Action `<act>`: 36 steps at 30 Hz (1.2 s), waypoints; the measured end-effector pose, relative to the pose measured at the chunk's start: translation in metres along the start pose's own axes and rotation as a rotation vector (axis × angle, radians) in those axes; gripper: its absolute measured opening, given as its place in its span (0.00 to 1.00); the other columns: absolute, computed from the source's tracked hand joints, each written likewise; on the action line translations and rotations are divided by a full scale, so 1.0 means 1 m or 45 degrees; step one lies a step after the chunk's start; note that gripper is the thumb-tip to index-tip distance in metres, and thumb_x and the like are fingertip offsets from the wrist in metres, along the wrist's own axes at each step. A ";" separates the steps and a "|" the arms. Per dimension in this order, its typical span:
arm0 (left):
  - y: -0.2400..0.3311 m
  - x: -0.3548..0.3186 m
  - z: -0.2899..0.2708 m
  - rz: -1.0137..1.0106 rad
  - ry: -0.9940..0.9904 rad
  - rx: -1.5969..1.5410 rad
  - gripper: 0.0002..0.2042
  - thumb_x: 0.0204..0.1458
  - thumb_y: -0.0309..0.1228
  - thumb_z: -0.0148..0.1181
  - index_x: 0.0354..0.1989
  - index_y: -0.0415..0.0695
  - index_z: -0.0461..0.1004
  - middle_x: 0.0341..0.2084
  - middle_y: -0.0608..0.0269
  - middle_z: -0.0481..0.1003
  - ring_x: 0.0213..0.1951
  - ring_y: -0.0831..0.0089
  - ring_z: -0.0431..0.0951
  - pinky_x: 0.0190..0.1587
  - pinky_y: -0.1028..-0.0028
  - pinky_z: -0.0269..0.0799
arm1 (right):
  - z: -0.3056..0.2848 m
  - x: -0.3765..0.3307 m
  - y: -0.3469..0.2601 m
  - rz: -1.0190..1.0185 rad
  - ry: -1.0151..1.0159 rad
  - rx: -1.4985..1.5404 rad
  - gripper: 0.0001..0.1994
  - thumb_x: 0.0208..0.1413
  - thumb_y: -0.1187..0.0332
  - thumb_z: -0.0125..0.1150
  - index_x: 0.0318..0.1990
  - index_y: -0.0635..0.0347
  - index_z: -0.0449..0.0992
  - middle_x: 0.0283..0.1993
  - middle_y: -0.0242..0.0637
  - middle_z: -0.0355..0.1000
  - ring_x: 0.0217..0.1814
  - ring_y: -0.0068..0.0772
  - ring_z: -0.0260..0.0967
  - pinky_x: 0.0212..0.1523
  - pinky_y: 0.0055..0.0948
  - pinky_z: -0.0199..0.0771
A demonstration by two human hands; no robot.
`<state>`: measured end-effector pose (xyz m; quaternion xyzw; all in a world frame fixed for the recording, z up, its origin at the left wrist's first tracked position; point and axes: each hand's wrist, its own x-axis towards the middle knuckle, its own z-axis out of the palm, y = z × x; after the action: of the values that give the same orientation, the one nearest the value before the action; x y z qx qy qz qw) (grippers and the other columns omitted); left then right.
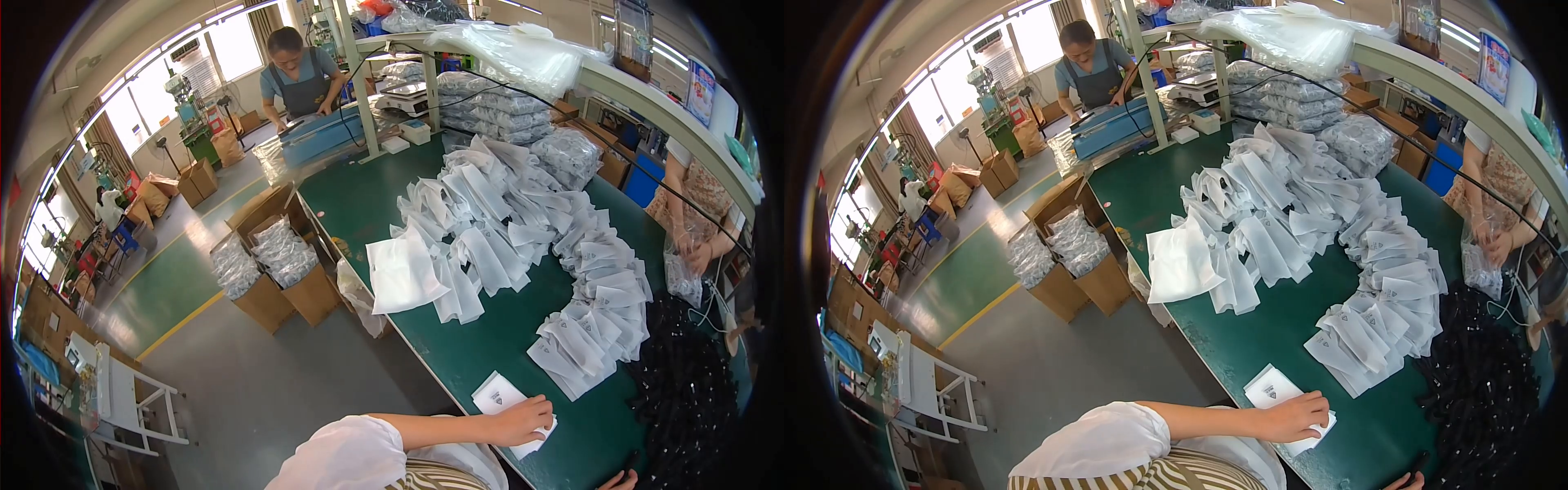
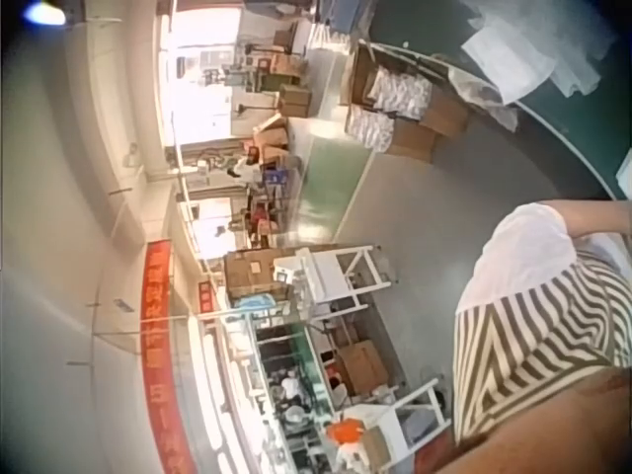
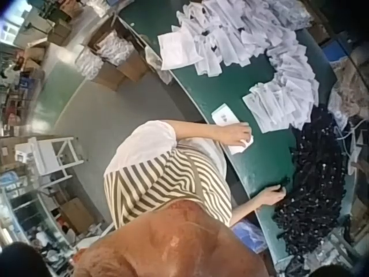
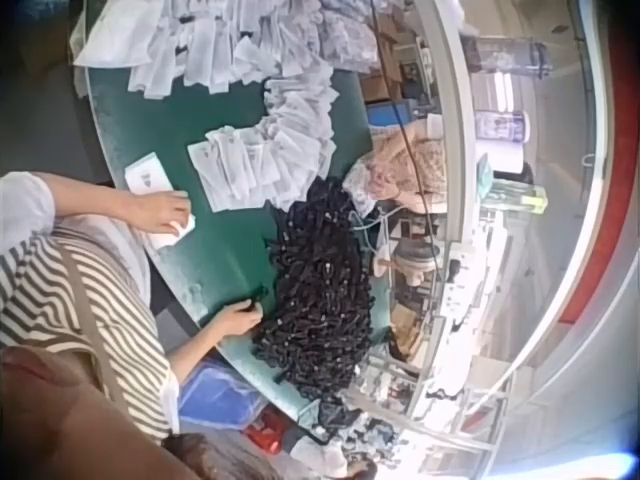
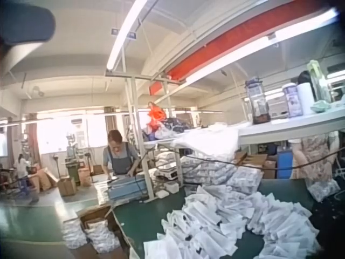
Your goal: The recorder is sorting black electrical cables from a storage bin and placing them into individual small white plastic bags at a factory workstation.
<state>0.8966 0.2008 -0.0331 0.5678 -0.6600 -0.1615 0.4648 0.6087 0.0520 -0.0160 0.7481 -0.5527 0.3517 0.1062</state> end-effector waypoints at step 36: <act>0.011 0.005 -0.011 -0.281 -0.047 -0.225 0.06 0.47 0.17 0.61 0.32 0.38 0.72 0.28 0.58 0.72 0.31 0.65 0.72 0.33 0.72 0.71 | -0.034 -0.043 -0.092 -0.515 -0.471 0.780 0.18 0.49 0.77 0.64 0.51 0.57 0.76 0.35 0.40 0.69 0.28 0.38 0.69 0.27 0.29 0.69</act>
<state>0.8991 0.2028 -0.0170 0.5906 -0.5853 -0.2795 0.4801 0.6718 0.1367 0.0029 0.8893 -0.2737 0.3316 -0.1557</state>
